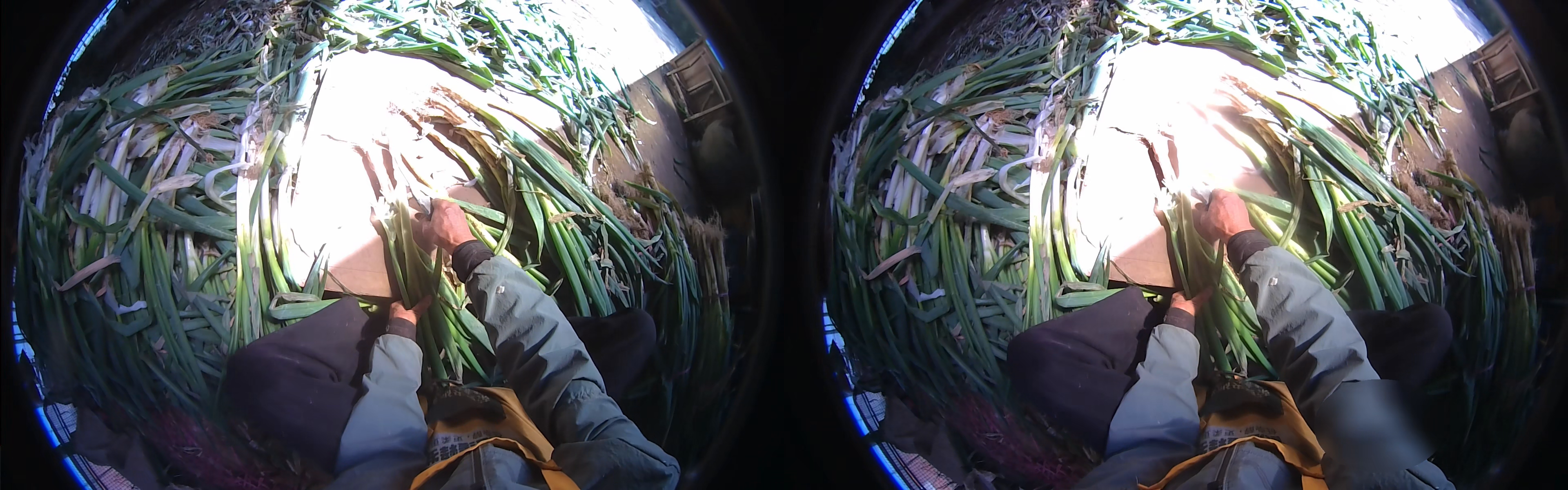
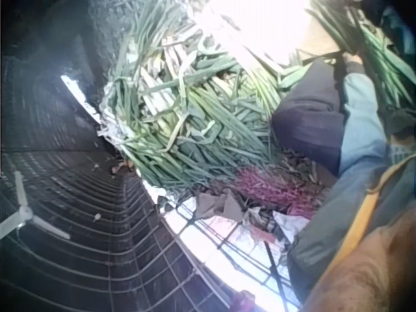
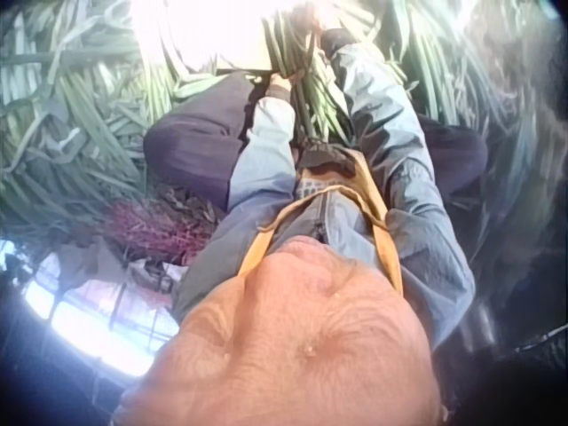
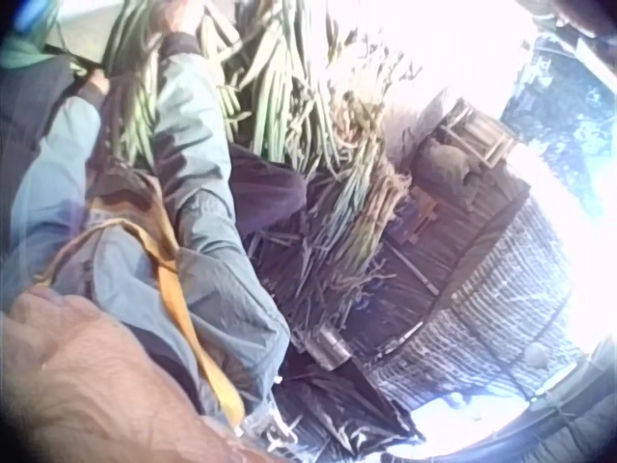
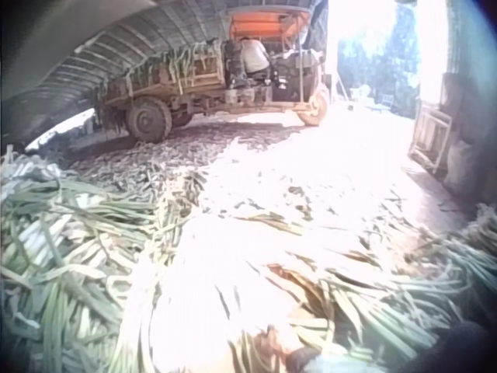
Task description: The person sits on the ground and uses a knife to trim the ends of long green vegetables, likely scallions or leeks. They repeatedly pick up stalks, cut the tips, and place the trimmed pieces aside on a pile.
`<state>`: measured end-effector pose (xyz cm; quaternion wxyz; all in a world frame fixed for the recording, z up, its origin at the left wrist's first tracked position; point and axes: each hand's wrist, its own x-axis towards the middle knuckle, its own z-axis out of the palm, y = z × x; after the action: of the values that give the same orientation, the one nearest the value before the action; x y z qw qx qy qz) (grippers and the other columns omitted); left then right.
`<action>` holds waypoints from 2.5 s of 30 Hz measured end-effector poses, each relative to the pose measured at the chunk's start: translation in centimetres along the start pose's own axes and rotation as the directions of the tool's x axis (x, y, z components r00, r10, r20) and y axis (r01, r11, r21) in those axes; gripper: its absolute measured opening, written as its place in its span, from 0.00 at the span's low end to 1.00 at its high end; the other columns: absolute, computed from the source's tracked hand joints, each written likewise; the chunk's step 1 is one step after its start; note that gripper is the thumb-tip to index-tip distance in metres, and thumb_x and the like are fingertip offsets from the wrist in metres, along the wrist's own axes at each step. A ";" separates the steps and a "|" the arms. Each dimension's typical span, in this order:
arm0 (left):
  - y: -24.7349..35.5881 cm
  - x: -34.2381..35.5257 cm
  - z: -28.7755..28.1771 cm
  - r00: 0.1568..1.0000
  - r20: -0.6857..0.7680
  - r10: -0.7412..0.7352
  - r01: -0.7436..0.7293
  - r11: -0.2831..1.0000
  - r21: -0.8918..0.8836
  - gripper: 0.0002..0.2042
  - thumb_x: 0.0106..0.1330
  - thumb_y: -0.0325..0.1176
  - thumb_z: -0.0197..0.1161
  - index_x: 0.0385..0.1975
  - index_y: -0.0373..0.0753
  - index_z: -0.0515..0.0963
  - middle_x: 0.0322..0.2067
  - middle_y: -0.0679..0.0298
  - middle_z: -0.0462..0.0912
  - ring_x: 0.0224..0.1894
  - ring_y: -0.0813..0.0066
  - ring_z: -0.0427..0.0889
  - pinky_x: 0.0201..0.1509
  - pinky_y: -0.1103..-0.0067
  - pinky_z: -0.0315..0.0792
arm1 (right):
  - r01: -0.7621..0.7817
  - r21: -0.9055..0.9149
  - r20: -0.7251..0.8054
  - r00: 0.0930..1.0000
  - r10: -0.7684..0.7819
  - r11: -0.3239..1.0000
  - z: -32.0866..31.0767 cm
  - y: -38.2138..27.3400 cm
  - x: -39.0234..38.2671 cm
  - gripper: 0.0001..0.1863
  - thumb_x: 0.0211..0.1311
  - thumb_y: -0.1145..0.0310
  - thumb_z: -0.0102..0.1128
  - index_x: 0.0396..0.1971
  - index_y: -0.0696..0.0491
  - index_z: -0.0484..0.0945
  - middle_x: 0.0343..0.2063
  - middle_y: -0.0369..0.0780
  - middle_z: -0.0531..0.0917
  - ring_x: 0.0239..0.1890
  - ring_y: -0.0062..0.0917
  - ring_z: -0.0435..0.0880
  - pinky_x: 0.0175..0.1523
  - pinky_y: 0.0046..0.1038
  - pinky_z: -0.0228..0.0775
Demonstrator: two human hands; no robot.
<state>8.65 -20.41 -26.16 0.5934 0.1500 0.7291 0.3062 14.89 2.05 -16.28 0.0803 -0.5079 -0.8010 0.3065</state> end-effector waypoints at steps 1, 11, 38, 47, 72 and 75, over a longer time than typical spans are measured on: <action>0.0 0.1 0.2 0.999 -0.032 0.007 -0.006 1.000 0.015 0.36 0.48 0.56 0.79 0.49 0.31 0.82 0.46 0.51 0.86 0.48 0.63 0.86 0.54 0.71 0.77 | 0.047 -0.078 0.024 0.999 -0.045 0.996 0.5 0.6 1.2 0.19 0.60 0.60 0.58 0.35 0.65 0.82 0.27 0.57 0.84 0.32 0.47 0.86 0.41 0.40 0.78; 0.6 1.0 2.1 0.999 0.035 0.018 -0.014 0.995 -0.101 0.29 0.48 0.49 0.82 0.43 0.32 0.85 0.41 0.55 0.88 0.43 0.67 0.87 0.52 0.70 0.78 | 0.313 -0.628 -0.224 0.803 -0.552 0.712 4.5 8.4 8.1 0.20 0.59 0.55 0.62 0.29 0.61 0.78 0.23 0.49 0.79 0.30 0.42 0.80 0.36 0.39 0.72; 0.6 0.8 1.4 0.986 -0.093 -0.136 0.150 0.976 0.157 0.44 0.41 0.59 0.82 0.46 0.21 0.79 0.48 0.42 0.83 0.52 0.55 0.83 0.58 0.68 0.75 | 0.044 0.086 -0.117 0.993 -0.034 0.995 0.8 1.9 -3.7 0.17 0.56 0.60 0.69 0.30 0.61 0.80 0.24 0.55 0.82 0.33 0.52 0.84 0.41 0.45 0.75; -2.7 3.6 2.0 0.983 -0.092 -0.162 0.175 0.972 0.160 0.52 0.38 0.64 0.81 0.51 0.18 0.75 0.53 0.40 0.80 0.59 0.53 0.79 0.63 0.70 0.72 | -0.044 0.073 -0.035 0.998 0.046 0.996 0.6 1.9 -1.3 0.17 0.55 0.62 0.68 0.34 0.62 0.82 0.28 0.57 0.84 0.34 0.50 0.85 0.42 0.45 0.76; 1.6 0.2 1.3 0.982 -0.073 -0.177 0.187 0.968 0.168 0.42 0.45 0.62 0.78 0.47 0.26 0.79 0.47 0.52 0.85 0.53 0.66 0.81 0.59 0.73 0.73 | 0.063 0.042 0.077 0.995 -0.066 0.997 -0.7 1.9 -3.4 0.14 0.55 0.64 0.67 0.26 0.61 0.79 0.21 0.53 0.81 0.27 0.48 0.83 0.36 0.42 0.76; 0.5 0.4 0.1 0.989 -0.033 -0.144 0.147 0.982 0.117 0.46 0.45 0.67 0.76 0.48 0.24 0.77 0.48 0.50 0.83 0.56 0.66 0.79 0.59 0.75 0.71 | 0.148 0.013 0.054 0.987 -0.149 0.989 1.2 3.7 -8.9 0.14 0.53 0.63 0.68 0.27 0.60 0.77 0.21 0.54 0.80 0.28 0.51 0.83 0.36 0.44 0.75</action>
<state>8.61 -19.82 -26.16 0.5953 0.1277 0.7622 0.2198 21.39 -5.04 -17.67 0.0830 -0.4379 -0.8372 0.3170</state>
